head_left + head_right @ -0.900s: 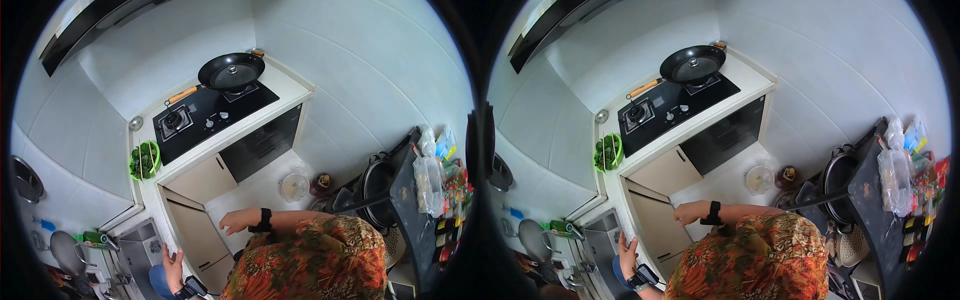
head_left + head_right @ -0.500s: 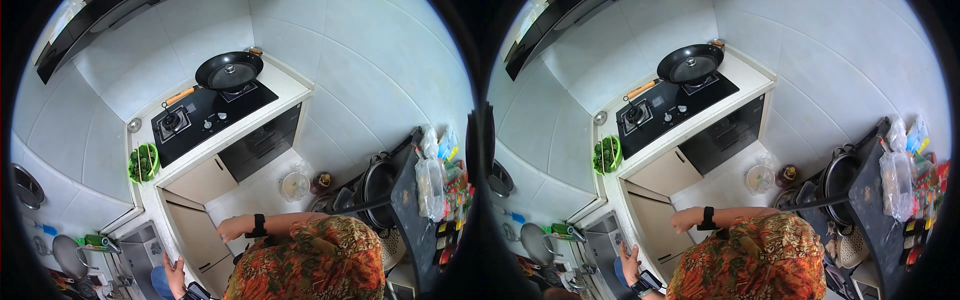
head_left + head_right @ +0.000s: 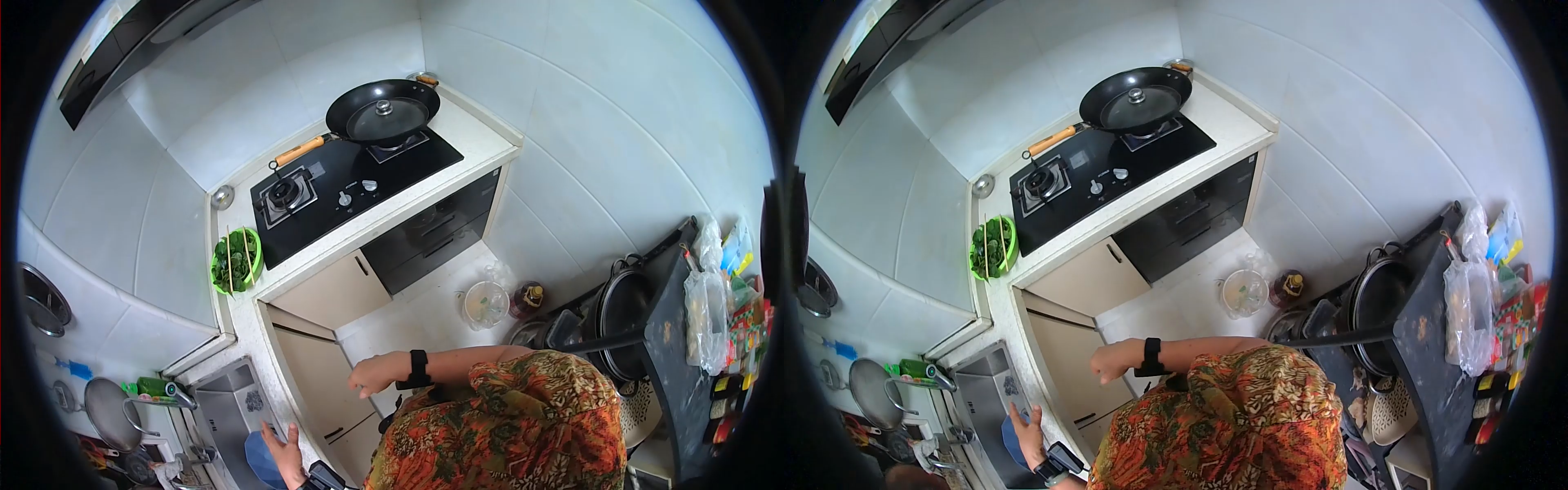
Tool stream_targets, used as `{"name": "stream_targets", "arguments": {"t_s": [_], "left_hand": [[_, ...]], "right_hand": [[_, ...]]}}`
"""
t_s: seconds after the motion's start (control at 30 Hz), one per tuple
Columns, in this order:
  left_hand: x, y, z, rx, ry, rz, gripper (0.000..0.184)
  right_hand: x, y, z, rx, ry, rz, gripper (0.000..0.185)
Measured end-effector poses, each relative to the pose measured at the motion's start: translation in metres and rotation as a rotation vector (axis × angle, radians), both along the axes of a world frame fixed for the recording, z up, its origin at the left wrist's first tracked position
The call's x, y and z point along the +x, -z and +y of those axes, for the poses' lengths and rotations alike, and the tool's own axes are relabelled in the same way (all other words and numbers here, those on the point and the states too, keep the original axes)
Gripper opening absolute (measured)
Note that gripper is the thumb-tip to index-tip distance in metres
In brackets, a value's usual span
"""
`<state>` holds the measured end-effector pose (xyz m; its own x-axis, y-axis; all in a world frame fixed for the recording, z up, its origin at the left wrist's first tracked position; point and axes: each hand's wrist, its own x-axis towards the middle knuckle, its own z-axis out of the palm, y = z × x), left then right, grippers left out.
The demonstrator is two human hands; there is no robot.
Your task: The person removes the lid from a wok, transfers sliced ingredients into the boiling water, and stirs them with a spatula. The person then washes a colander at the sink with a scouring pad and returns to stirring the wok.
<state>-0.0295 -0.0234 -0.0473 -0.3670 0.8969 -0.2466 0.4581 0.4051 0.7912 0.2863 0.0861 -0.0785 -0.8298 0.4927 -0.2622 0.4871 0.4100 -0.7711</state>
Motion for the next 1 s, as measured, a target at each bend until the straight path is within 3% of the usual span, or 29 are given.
{"name": "stream_targets", "arguments": {"t_s": [0.1, 0.37, 0.67, 0.77, 1.0], "left_hand": [[0.012, -0.012, -0.004, -0.048, -0.085, 0.079, 0.096], [0.004, -0.012, -0.009, 0.166, -0.330, 0.282, 0.119], [0.005, -0.008, -0.008, 0.259, -0.363, -0.015, 0.113], [-0.018, 0.015, -0.009, 0.177, -0.351, -0.058, 0.112], [-0.010, 0.010, -0.004, 0.183, -0.394, 0.127, 0.111]], "right_hand": [[-0.006, 0.007, 0.003, 0.020, -0.062, 0.018, 0.043], [-0.016, 0.008, 0.007, 0.024, -0.110, 0.007, 0.040], [-0.025, 0.017, 0.011, 0.010, -0.128, -0.068, 0.039], [-0.025, 0.016, 0.011, 0.026, -0.135, -0.068, 0.040], [-0.021, 0.025, 0.016, 0.034, -0.133, -0.041, 0.039]]}}
